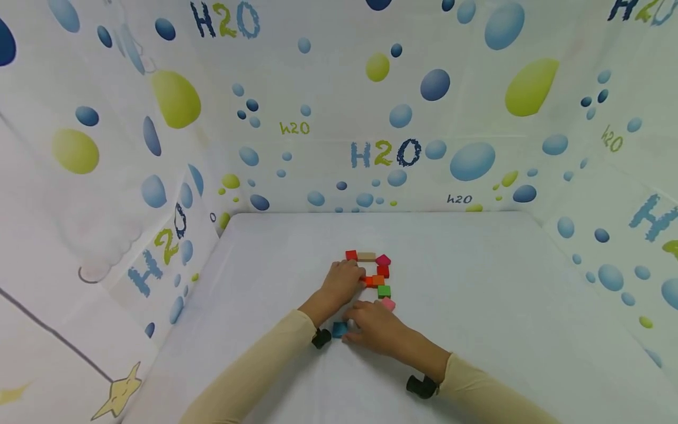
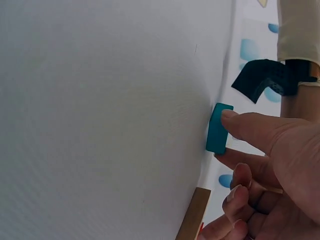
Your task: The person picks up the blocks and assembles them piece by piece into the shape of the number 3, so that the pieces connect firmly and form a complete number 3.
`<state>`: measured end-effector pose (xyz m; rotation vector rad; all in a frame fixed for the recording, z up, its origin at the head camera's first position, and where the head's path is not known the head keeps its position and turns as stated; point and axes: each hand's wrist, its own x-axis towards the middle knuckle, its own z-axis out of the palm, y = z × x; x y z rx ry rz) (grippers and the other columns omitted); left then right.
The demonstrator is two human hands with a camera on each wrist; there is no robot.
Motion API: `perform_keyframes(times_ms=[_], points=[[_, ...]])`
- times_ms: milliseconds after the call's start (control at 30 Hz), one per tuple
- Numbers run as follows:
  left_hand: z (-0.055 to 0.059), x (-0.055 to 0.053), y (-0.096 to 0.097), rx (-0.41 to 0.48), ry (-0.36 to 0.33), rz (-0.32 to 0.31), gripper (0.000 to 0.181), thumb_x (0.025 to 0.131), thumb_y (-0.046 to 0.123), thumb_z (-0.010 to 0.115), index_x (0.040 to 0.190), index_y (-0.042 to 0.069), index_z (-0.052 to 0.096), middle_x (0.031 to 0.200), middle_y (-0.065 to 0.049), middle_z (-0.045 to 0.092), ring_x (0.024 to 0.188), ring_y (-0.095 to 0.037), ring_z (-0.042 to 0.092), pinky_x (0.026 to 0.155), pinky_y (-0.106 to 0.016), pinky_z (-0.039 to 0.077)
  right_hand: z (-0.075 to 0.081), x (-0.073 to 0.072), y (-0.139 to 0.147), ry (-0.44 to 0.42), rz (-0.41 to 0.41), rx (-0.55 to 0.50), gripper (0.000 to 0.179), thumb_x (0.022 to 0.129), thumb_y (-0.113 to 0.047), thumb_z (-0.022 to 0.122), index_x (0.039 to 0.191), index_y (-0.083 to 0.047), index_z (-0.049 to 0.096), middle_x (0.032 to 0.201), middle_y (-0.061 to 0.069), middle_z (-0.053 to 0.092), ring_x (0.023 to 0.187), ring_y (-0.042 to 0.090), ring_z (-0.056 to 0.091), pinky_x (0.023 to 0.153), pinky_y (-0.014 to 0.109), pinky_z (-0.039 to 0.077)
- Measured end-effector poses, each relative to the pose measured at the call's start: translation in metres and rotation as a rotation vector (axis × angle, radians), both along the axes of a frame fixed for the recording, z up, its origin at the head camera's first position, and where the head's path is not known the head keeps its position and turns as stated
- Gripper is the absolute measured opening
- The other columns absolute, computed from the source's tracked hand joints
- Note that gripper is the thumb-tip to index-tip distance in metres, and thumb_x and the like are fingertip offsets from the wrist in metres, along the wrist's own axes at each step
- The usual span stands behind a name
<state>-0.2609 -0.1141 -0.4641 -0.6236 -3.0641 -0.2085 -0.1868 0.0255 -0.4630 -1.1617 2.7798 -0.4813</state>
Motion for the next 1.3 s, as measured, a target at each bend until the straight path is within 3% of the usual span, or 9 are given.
perform_keyframes(times_ms=[267, 600, 967, 1300], points=[[-0.004, -0.002, -0.001, 0.012, 0.012, -0.004, 0.019, 0.098, 0.029, 0.078, 0.113, 0.017, 0.077, 0.107, -0.003, 0.07, 0.107, -0.021, 0.064, 0.104, -0.045, 0.052, 0.001, -0.009, 0.001, 0.005, -0.037, -0.024, 0.033, 0.089, -0.032, 0.087, 0.113, -0.011, 0.078, 0.105, -0.002, 0.076, 0.096, 0.013, 0.068, 0.082, 0.026, 0.058], [-0.003, -0.002, -0.001, 0.013, 0.016, -0.005, 0.017, 0.098, 0.029, 0.078, 0.111, 0.018, 0.078, 0.101, -0.002, 0.07, 0.101, -0.021, 0.063, 0.1, -0.045, 0.052, -0.009, -0.024, 0.003, 0.034, -0.086, -0.041, 0.039, 0.087, -0.036, 0.088, 0.115, -0.01, 0.078, 0.106, -0.002, 0.078, 0.1, 0.014, 0.071, 0.083, 0.029, 0.06], [-0.004, -0.002, -0.001, 0.016, 0.025, -0.002, 0.018, 0.094, 0.018, 0.082, 0.112, 0.017, 0.078, 0.103, -0.004, 0.071, 0.102, -0.023, 0.064, 0.102, -0.047, 0.052, -0.009, -0.028, 0.005, 0.046, -0.132, -0.085, 0.034, 0.087, -0.033, 0.089, 0.112, -0.013, 0.077, 0.113, -0.002, 0.072, 0.104, 0.017, 0.07, 0.088, 0.051, 0.052], [-0.003, -0.001, -0.001, 0.014, 0.024, 0.005, 0.016, 0.096, 0.02, 0.08, 0.111, 0.016, 0.078, 0.104, -0.004, 0.071, 0.102, -0.023, 0.065, 0.102, -0.046, 0.052, -0.012, -0.03, 0.007, 0.053, -0.133, -0.118, 0.03, 0.087, -0.03, 0.089, 0.109, -0.013, 0.078, 0.111, -0.002, 0.075, 0.105, 0.019, 0.071, 0.089, 0.054, 0.051]])
